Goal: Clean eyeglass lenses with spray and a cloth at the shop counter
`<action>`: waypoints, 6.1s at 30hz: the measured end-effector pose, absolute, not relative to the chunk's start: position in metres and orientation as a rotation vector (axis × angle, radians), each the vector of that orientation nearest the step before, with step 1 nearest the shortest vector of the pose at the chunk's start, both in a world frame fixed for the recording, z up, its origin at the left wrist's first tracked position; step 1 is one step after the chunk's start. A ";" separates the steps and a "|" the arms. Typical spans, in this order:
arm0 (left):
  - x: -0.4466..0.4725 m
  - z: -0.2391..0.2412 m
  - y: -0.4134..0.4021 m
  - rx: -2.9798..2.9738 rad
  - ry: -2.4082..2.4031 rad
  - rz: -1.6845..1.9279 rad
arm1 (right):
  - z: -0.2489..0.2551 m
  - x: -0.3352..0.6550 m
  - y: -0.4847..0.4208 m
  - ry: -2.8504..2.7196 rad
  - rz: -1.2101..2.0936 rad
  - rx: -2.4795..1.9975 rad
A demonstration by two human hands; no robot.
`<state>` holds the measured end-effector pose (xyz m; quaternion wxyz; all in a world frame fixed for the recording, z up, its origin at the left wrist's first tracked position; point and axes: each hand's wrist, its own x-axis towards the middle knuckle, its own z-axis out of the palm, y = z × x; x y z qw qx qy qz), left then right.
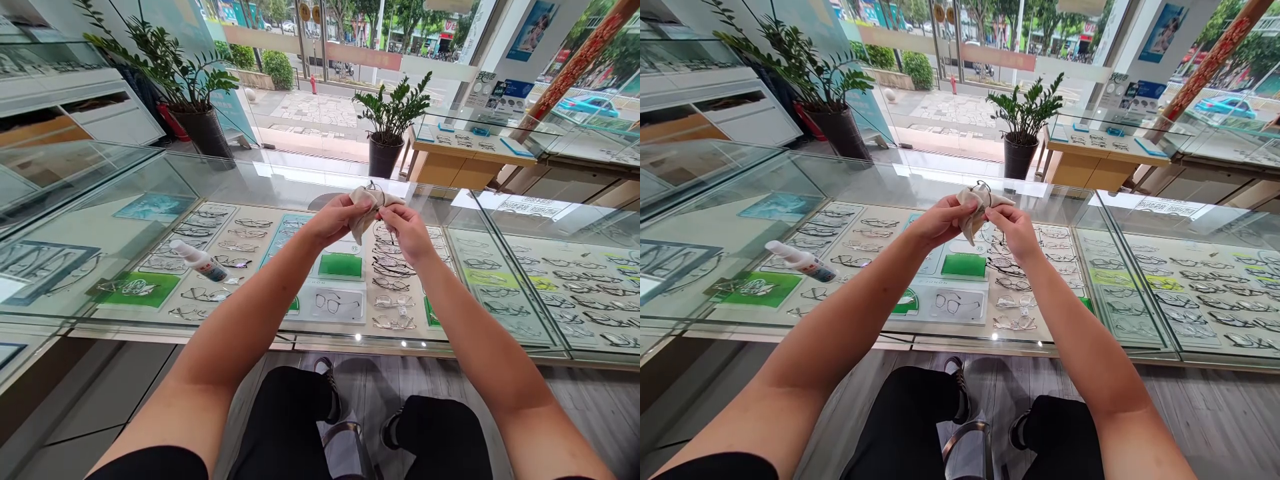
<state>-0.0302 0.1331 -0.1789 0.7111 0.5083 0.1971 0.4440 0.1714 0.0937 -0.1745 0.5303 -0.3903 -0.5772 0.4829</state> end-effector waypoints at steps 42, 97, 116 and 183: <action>-0.019 -0.181 0.126 1.097 0.492 1.044 | -0.188 0.168 0.103 -1.441 1.229 -0.961; -0.014 -0.185 0.140 0.818 0.828 1.298 | -0.183 0.166 0.095 -1.550 1.194 -1.001; -0.017 -0.177 0.132 0.837 0.907 1.220 | -0.187 0.167 0.094 -1.620 1.186 -0.989; -0.020 -0.179 0.133 1.055 1.021 1.282 | -0.196 0.167 0.099 -1.692 1.003 -1.033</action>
